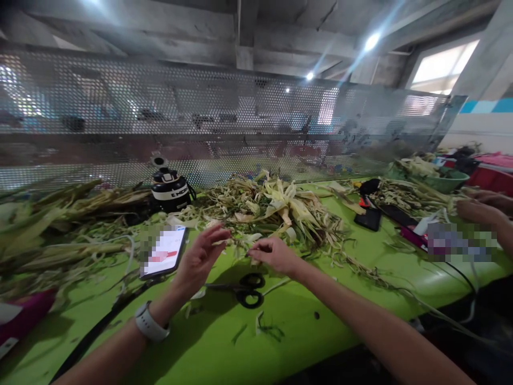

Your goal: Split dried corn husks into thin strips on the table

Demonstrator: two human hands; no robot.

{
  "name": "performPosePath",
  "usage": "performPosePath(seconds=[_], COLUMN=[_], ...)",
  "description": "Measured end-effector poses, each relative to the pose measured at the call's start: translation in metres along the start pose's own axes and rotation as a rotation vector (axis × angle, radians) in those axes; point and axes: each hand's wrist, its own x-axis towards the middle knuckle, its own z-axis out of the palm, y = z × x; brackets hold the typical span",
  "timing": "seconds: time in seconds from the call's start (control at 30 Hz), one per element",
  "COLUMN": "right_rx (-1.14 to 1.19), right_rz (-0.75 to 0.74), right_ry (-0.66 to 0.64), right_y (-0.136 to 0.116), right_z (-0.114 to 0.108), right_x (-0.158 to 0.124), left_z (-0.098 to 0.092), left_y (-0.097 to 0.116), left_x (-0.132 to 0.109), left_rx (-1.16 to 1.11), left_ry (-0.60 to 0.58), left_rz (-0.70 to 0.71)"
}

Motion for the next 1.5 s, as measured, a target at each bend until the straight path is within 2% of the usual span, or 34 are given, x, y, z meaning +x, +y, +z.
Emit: performPosePath(seconds=[0.13,0.23,0.37,0.6,0.73,0.83,0.9,1.03,1.1,1.13,1.2,1.23,1.3,1.4,1.47,1.5], right_rx=[0.146,0.184,0.191,0.239,0.345,0.402,0.377,0.266,0.226,0.220,0.321,0.417,0.424,0.164,0.012,-0.082], right_rz=[0.065,0.094,0.114,0.064,0.119,0.171,0.230,0.366,0.358,0.308,0.171,0.102,0.030,0.007,-0.045,-0.076], right_ry=[0.129,0.163,0.117,-0.003,-0.046,-0.056,-0.152,-0.567,-0.658,-0.620,-0.357,-0.267,-0.197,-0.154,-0.153,-0.107], right_y=[0.008,0.008,0.000,-0.010,-0.014,-0.017,-0.018,-0.023,-0.030,-0.035,-0.043,-0.045,-0.045,-0.031,-0.018,-0.013], right_z=[-0.003,-0.004,0.004,0.022,0.022,0.019,0.017,0.013,0.012,0.011,0.012,0.013,0.017,0.021,0.015,0.007], right_x=[0.005,0.005,0.002,0.005,0.007,0.004,0.002,0.009,0.024,0.034,0.055,0.065,0.081,0.086,0.081,0.077], left_z=[-0.002,-0.002,0.002,0.001,-0.005,-0.008,-0.011,-0.018,-0.022,-0.024,-0.028,-0.029,-0.029,-0.024,-0.020,-0.018], left_y=[-0.004,-0.003,0.002,0.000,0.004,0.007,0.006,-0.001,-0.004,-0.004,-0.005,-0.005,-0.004,-0.003,-0.002,-0.001], left_x=[0.002,0.003,-0.001,-0.002,0.004,0.007,0.009,0.014,0.017,0.018,0.020,0.020,0.020,0.017,0.014,0.013], left_rx=[-0.050,-0.028,-0.045,-0.114,-0.150,-0.176,-0.204,-0.253,-0.244,-0.233,-0.208,-0.196,-0.174,-0.158,-0.154,-0.153], left_ry=[0.062,0.023,-0.078,-0.114,-0.042,0.114,0.248,0.419,0.485,0.519,0.584,0.605,0.606,0.541,0.494,0.473], left_rz=[-0.127,-0.233,-0.299,-0.291,-0.270,-0.264,-0.273,-0.306,-0.294,-0.284,-0.261,-0.253,-0.238,-0.230,-0.236,-0.239])
